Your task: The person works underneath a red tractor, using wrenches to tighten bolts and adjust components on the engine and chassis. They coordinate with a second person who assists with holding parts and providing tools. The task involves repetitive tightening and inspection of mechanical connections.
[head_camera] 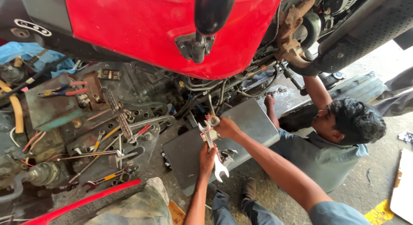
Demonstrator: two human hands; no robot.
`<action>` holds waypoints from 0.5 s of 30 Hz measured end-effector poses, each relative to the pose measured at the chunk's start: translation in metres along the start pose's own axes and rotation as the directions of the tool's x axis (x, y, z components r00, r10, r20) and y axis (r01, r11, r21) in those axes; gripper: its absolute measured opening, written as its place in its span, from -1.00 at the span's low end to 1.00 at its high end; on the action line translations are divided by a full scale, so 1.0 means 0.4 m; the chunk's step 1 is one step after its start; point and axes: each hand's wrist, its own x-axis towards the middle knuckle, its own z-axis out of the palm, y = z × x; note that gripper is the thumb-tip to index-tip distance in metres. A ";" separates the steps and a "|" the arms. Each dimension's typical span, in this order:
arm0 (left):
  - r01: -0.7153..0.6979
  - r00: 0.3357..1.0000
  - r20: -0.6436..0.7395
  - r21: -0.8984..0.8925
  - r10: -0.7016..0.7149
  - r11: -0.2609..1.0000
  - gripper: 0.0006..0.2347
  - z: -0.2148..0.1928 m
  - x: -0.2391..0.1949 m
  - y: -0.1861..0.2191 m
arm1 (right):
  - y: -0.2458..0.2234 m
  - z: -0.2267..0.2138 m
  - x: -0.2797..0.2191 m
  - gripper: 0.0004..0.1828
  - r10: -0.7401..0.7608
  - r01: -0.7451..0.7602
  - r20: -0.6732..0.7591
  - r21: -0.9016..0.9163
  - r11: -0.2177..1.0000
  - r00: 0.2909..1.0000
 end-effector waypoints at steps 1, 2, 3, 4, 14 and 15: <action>0.001 1.000 0.003 -0.012 -0.001 1.000 -0.90 -0.002 0.003 -0.005 | 0.018 -0.025 -0.037 -0.60 -0.003 0.004 -0.026 0.059 0.998 1.000; -0.008 1.000 0.016 -0.005 0.008 1.000 -0.91 -0.009 0.004 -0.006 | 0.024 -0.056 -0.085 -0.60 -0.004 0.010 -0.051 0.117 0.993 0.999; -0.017 0.999 0.030 -0.001 0.017 1.000 -0.92 -0.008 0.005 -0.008 | 0.034 -0.088 -0.142 -0.63 -0.057 0.064 -0.043 0.185 0.981 0.997; -0.027 0.999 0.044 0.002 0.027 1.000 -0.92 -0.005 0.005 -0.006 | 0.041 -0.114 -0.200 -0.67 -0.110 0.117 -0.038 0.252 0.961 0.993; 0.044 0.996 -0.068 -0.249 -0.063 0.967 -0.76 0.214 -0.223 0.082 | 0.000 -0.129 -0.649 -0.84 -0.312 0.233 0.169 0.369 0.900 0.935; 0.097 0.981 -0.134 -0.280 -0.139 0.955 -0.81 0.241 -0.247 0.073 | -0.004 -0.128 -0.671 -0.83 -0.337 0.264 0.199 0.320 0.910 0.920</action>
